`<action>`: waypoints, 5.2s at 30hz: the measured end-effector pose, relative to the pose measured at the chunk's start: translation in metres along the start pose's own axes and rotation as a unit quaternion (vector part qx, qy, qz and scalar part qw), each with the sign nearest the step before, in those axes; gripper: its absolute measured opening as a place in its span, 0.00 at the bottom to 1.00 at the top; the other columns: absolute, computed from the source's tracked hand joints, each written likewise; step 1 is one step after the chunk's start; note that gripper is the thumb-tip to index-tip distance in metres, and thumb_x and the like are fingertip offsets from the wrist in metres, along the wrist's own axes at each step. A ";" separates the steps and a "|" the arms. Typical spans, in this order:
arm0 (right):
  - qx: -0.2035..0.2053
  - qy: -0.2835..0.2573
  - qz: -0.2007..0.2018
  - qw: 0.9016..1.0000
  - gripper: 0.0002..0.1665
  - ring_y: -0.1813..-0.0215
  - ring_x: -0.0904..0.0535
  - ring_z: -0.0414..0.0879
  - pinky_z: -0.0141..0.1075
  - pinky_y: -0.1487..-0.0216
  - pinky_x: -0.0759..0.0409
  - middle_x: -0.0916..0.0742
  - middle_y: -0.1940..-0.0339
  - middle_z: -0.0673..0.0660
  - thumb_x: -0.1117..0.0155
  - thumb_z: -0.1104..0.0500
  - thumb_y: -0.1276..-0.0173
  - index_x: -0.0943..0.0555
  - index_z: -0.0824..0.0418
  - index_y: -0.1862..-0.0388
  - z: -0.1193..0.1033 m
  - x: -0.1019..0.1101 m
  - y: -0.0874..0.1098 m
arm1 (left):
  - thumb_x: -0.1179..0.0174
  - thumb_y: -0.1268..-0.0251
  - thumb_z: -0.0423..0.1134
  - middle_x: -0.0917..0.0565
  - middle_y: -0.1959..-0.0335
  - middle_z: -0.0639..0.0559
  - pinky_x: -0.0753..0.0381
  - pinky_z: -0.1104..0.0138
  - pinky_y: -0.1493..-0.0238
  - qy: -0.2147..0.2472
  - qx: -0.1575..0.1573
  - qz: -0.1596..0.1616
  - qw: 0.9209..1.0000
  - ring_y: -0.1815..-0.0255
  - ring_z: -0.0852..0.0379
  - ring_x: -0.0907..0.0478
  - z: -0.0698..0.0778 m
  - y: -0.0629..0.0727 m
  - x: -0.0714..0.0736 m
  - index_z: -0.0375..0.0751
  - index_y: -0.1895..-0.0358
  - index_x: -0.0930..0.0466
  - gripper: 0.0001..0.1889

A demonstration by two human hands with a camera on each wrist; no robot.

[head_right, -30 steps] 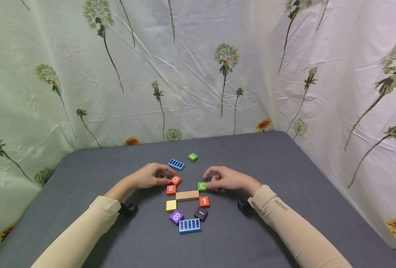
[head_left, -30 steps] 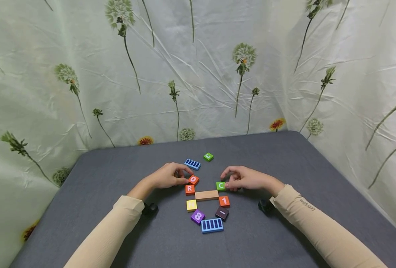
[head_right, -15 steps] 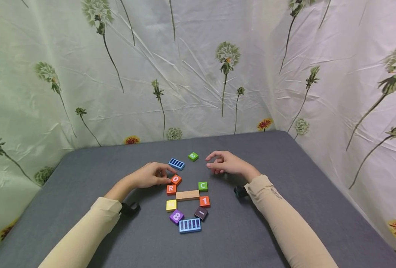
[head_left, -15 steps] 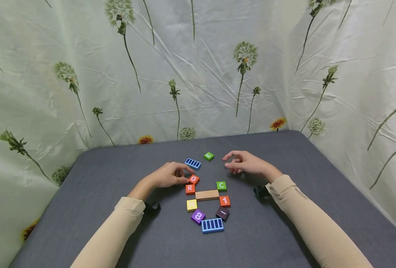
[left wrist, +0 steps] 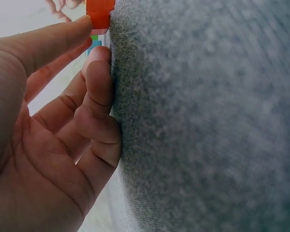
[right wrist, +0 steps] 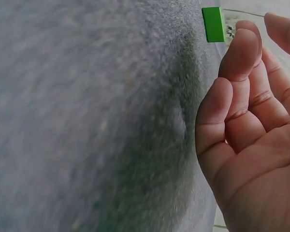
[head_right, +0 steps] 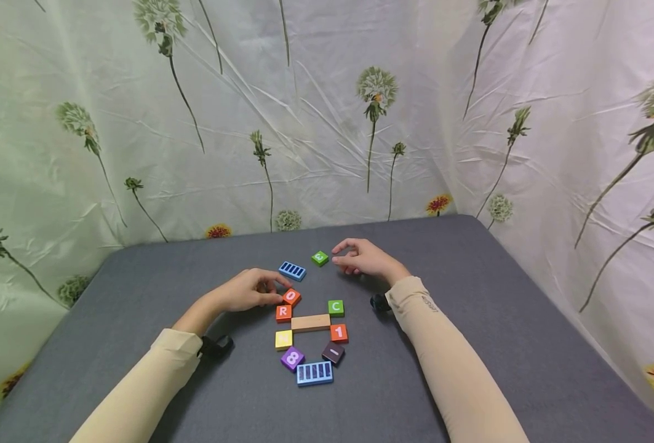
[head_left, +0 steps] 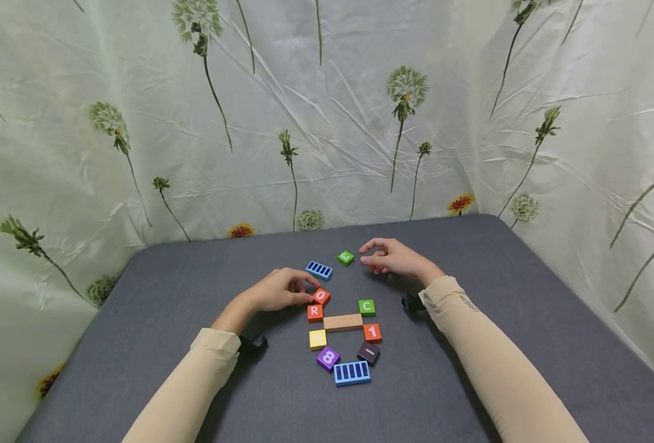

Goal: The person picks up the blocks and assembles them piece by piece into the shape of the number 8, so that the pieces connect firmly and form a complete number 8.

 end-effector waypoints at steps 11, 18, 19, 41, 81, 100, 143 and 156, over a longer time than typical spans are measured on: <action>0.005 0.021 0.007 1.000 0.22 0.67 0.21 0.43 0.36 0.62 0.23 0.13 0.67 0.53 0.36 0.54 0.18 0.21 0.62 0.32 -0.011 -0.011 -0.015 | 0.32 0.25 0.40 0.16 0.64 0.53 0.27 0.66 0.64 -0.006 -0.006 0.006 1.000 0.67 0.60 0.26 -0.001 -0.001 -0.002 0.49 0.38 0.12 0.15; -0.003 0.040 0.003 0.999 0.23 0.66 0.19 0.43 0.35 0.61 0.22 0.12 0.67 0.53 0.34 0.56 0.19 0.21 0.60 0.30 -0.014 -0.014 -0.023 | 0.31 0.25 0.40 0.16 0.65 0.53 0.26 0.66 0.64 -0.005 -0.002 0.004 1.000 0.67 0.60 0.25 0.001 -0.002 -0.001 0.49 0.39 0.12 0.15; -0.005 0.043 0.001 0.999 0.24 0.66 0.19 0.43 0.35 0.61 0.22 0.11 0.67 0.53 0.34 0.56 0.19 0.21 0.60 0.29 -0.014 -0.015 -0.024 | 0.31 0.25 0.41 0.16 0.65 0.53 0.26 0.66 0.64 -0.004 -0.002 0.003 1.000 0.67 0.60 0.25 0.001 -0.002 -0.001 0.49 0.39 0.12 0.15; -0.005 0.090 -0.040 0.995 0.28 0.67 0.21 0.43 0.35 0.61 0.24 0.13 0.68 0.54 0.37 0.60 0.18 0.27 0.61 0.23 -0.022 -0.020 -0.031 | 0.32 0.24 0.42 0.17 0.68 0.54 0.27 0.66 0.65 0.002 -0.006 -0.001 1.000 0.69 0.60 0.27 -0.001 -0.002 0.000 0.49 0.39 0.12 0.14; 0.027 0.117 -0.100 0.988 0.18 0.66 0.20 0.43 0.36 0.60 0.24 0.14 0.69 0.53 0.36 0.59 0.18 0.22 0.58 0.34 -0.033 -0.017 -0.012 | 0.32 0.24 0.41 0.17 0.68 0.53 0.27 0.65 0.65 0.015 0.000 -0.007 1.000 0.69 0.60 0.26 -0.001 -0.004 0.001 0.48 0.39 0.12 0.14; 0.054 0.140 -0.131 0.980 0.16 0.68 0.22 0.42 0.36 0.60 0.24 0.16 0.70 0.51 0.35 0.58 0.19 0.21 0.56 0.36 -0.024 -0.016 0.010 | 0.32 0.24 0.41 0.17 0.69 0.54 0.27 0.66 0.66 0.014 -0.003 -0.006 1.000 0.70 0.61 0.26 -0.001 -0.003 0.000 0.47 0.39 0.13 0.14; 0.062 0.142 -0.143 0.978 0.20 0.70 0.25 0.41 0.36 0.65 0.26 0.17 0.70 0.51 0.33 0.59 0.21 0.21 0.57 0.33 -0.015 -0.018 0.030 | 0.32 0.24 0.40 0.15 0.66 0.53 0.26 0.66 0.65 0.021 -0.001 -0.009 1.000 0.68 0.60 0.25 -0.001 -0.002 0.000 0.46 0.38 0.13 0.15; 0.070 0.135 -0.148 0.977 0.18 0.70 0.26 0.40 0.35 0.65 0.26 0.18 0.71 0.50 0.33 0.59 0.20 0.19 0.57 0.35 -0.012 -0.018 0.030 | 0.33 0.23 0.40 0.15 0.68 0.54 0.26 0.66 0.67 0.020 -0.009 -0.006 1.000 0.71 0.61 0.26 -0.002 -0.002 0.000 0.46 0.38 0.13 0.15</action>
Point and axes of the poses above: each hand's wrist, its own y-axis away from the middle knuckle, its own x-axis out of the back of the hand, z = x × y, the point moved 1 cm from there along -y, towards the middle knuckle
